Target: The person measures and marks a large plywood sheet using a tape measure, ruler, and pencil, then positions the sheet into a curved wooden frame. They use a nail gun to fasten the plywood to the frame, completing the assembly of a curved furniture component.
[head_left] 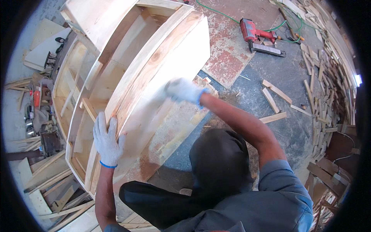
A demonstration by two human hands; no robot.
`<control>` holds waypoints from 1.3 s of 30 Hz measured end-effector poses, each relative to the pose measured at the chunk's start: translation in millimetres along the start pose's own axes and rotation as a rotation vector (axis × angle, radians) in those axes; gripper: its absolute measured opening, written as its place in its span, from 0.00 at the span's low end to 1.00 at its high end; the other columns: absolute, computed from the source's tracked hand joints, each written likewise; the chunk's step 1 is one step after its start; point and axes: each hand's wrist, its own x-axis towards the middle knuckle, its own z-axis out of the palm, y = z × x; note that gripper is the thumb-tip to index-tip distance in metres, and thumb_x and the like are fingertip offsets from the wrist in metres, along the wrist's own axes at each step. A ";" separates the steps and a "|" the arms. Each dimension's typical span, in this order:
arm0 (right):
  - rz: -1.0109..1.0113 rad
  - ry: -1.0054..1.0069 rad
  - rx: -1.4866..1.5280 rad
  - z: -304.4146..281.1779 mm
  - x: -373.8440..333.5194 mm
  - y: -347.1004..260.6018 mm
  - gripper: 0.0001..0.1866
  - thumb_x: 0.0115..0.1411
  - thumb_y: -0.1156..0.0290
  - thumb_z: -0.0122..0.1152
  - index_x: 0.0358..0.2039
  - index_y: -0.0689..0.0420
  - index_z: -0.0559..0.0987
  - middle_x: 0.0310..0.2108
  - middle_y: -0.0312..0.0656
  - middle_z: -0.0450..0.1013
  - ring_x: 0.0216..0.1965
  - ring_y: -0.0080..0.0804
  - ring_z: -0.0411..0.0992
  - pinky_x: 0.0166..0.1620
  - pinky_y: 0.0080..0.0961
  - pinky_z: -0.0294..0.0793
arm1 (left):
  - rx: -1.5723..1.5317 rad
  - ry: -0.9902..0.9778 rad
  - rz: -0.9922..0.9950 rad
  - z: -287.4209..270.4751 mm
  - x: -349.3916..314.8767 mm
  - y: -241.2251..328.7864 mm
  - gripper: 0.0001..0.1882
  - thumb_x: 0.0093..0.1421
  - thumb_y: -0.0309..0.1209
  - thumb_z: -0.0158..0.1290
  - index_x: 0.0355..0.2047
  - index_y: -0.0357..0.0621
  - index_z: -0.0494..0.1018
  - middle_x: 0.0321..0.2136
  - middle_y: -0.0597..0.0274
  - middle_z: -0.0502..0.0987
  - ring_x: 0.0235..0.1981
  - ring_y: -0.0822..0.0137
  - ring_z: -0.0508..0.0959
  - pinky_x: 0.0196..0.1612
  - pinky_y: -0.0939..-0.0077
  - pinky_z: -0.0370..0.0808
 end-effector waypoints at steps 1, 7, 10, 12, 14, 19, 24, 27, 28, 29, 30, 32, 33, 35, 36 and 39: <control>-0.076 0.204 -0.008 -28.4 1.2 13.4 0.16 0.62 0.64 0.59 0.43 0.62 0.82 0.34 0.39 0.80 0.32 0.25 0.78 0.37 0.25 0.80 | 0.006 -0.020 -0.004 0.1 0.8 1.3 0.35 0.60 0.41 0.59 0.66 0.43 0.65 0.68 0.36 0.56 0.66 0.35 0.60 0.66 0.47 0.59; -0.453 1.042 -0.246 -147.4 26.8 16.0 0.19 0.60 0.63 0.54 0.49 0.57 0.78 0.42 0.55 0.79 0.44 0.53 0.78 0.48 0.41 0.77 | 0.007 -0.022 0.015 3.7 2.7 1.5 0.36 0.60 0.42 0.60 0.66 0.44 0.65 0.68 0.36 0.55 0.66 0.35 0.60 0.65 0.45 0.58; -0.450 0.992 -0.160 -161.4 37.5 4.0 0.19 0.57 0.66 0.52 0.49 0.56 0.78 0.42 0.55 0.78 0.44 0.54 0.77 0.48 0.41 0.76 | 0.013 -0.037 0.014 3.5 6.2 4.3 0.36 0.60 0.42 0.59 0.66 0.44 0.64 0.69 0.36 0.54 0.66 0.35 0.60 0.66 0.45 0.58; -0.405 0.877 -0.159 -163.2 40.0 -4.7 0.20 0.56 0.67 0.51 0.49 0.55 0.78 0.42 0.54 0.78 0.45 0.53 0.77 0.49 0.41 0.75 | 0.015 -0.028 0.016 3.6 3.5 3.9 0.36 0.61 0.42 0.59 0.66 0.43 0.64 0.69 0.35 0.54 0.66 0.35 0.59 0.66 0.46 0.58; -0.444 0.914 -0.161 -163.7 47.7 -2.3 0.23 0.55 0.67 0.51 0.52 0.53 0.78 0.44 0.52 0.78 0.46 0.52 0.77 0.51 0.40 0.74 | 0.024 -0.043 0.013 1.6 3.8 4.7 0.35 0.61 0.42 0.58 0.65 0.41 0.64 0.68 0.34 0.54 0.66 0.34 0.59 0.66 0.46 0.57; -0.444 0.954 -0.068 -162.1 55.6 1.3 0.25 0.56 0.67 0.50 0.56 0.51 0.78 0.49 0.51 0.78 0.50 0.50 0.76 0.54 0.37 0.74 | 0.031 -0.059 0.014 0.1 2.9 4.9 0.35 0.62 0.42 0.58 0.65 0.39 0.64 0.68 0.33 0.54 0.66 0.33 0.59 0.66 0.46 0.57; -0.441 0.928 -0.056 -163.3 49.7 -0.7 0.28 0.56 0.67 0.51 0.58 0.53 0.76 0.51 0.53 0.77 0.52 0.48 0.76 0.56 0.35 0.73 | 0.002 -0.054 0.020 0.0 4.4 5.8 0.34 0.61 0.41 0.57 0.65 0.40 0.64 0.68 0.33 0.54 0.66 0.33 0.59 0.66 0.46 0.57; -0.433 0.955 -0.122 -161.3 49.1 -3.7 0.27 0.56 0.66 0.51 0.58 0.54 0.76 0.51 0.55 0.76 0.52 0.48 0.76 0.56 0.34 0.73 | -0.006 -0.047 0.022 -0.2 3.9 5.1 0.35 0.61 0.41 0.57 0.66 0.41 0.64 0.68 0.33 0.54 0.67 0.34 0.59 0.66 0.46 0.57; -0.428 0.965 -0.138 -161.6 49.7 -4.1 0.27 0.56 0.66 0.51 0.58 0.54 0.77 0.51 0.55 0.76 0.52 0.48 0.76 0.56 0.34 0.73 | -0.009 -0.043 0.024 0.2 3.8 4.9 0.35 0.61 0.41 0.57 0.66 0.42 0.64 0.68 0.33 0.54 0.67 0.34 0.59 0.66 0.46 0.57; -0.434 0.964 -0.143 -162.7 50.9 -3.6 0.27 0.56 0.66 0.51 0.58 0.55 0.77 0.51 0.55 0.77 0.52 0.48 0.76 0.56 0.35 0.73 | -0.009 -0.040 0.029 0.5 3.6 4.1 0.35 0.61 0.41 0.56 0.66 0.42 0.64 0.68 0.33 0.54 0.67 0.34 0.59 0.66 0.46 0.57; -0.441 0.964 -0.149 -164.0 51.7 -2.9 0.27 0.56 0.67 0.51 0.57 0.55 0.77 0.50 0.55 0.77 0.52 0.49 0.76 0.56 0.35 0.73 | -0.008 -0.038 0.034 0.7 3.4 3.1 0.35 0.61 0.40 0.56 0.66 0.42 0.63 0.68 0.32 0.54 0.67 0.34 0.59 0.66 0.46 0.57; -0.445 0.959 -0.151 -162.7 50.4 -5.4 0.27 0.56 0.67 0.51 0.57 0.55 0.77 0.49 0.55 0.77 0.51 0.49 0.76 0.55 0.36 0.74 | -0.014 -0.039 0.038 1.1 2.4 1.5 0.35 0.61 0.40 0.56 0.66 0.42 0.63 0.68 0.32 0.54 0.67 0.34 0.59 0.66 0.46 0.57; -0.443 0.954 -0.148 -161.0 47.7 -8.4 0.27 0.56 0.67 0.51 0.57 0.55 0.77 0.48 0.55 0.78 0.50 0.50 0.77 0.54 0.36 0.74 | -0.020 -0.043 0.038 1.1 1.7 0.8 0.35 0.61 0.40 0.56 0.66 0.42 0.63 0.68 0.32 0.54 0.67 0.33 0.59 0.66 0.46 0.57; -0.452 0.962 -0.147 -160.2 45.7 -10.3 0.26 0.56 0.67 0.52 0.57 0.56 0.77 0.46 0.56 0.78 0.47 0.51 0.78 0.52 0.37 0.75 | -0.024 -0.041 0.043 1.6 2.0 0.2 0.34 0.61 0.40 0.56 0.66 0.42 0.64 0.68 0.32 0.54 0.66 0.33 0.59 0.66 0.46 0.57; -0.465 0.975 -0.148 -161.5 45.9 -8.8 0.26 0.56 0.68 0.52 0.57 0.55 0.77 0.45 0.57 0.78 0.46 0.51 0.78 0.51 0.37 0.76 | -0.023 -0.035 0.050 1.9 3.3 0.1 0.34 0.61 0.40 0.56 0.66 0.42 0.64 0.68 0.32 0.54 0.66 0.33 0.59 0.66 0.46 0.58; -0.472 0.963 -0.067 -155.5 40.5 -13.1 0.26 0.57 0.68 0.51 0.57 0.55 0.77 0.43 0.57 0.79 0.42 0.49 0.80 0.46 0.35 0.78 | -0.022 -0.053 0.025 -0.3 3.1 2.4 0.33 0.61 0.40 0.56 0.65 0.41 0.65 0.68 0.32 0.55 0.66 0.33 0.59 0.66 0.46 0.58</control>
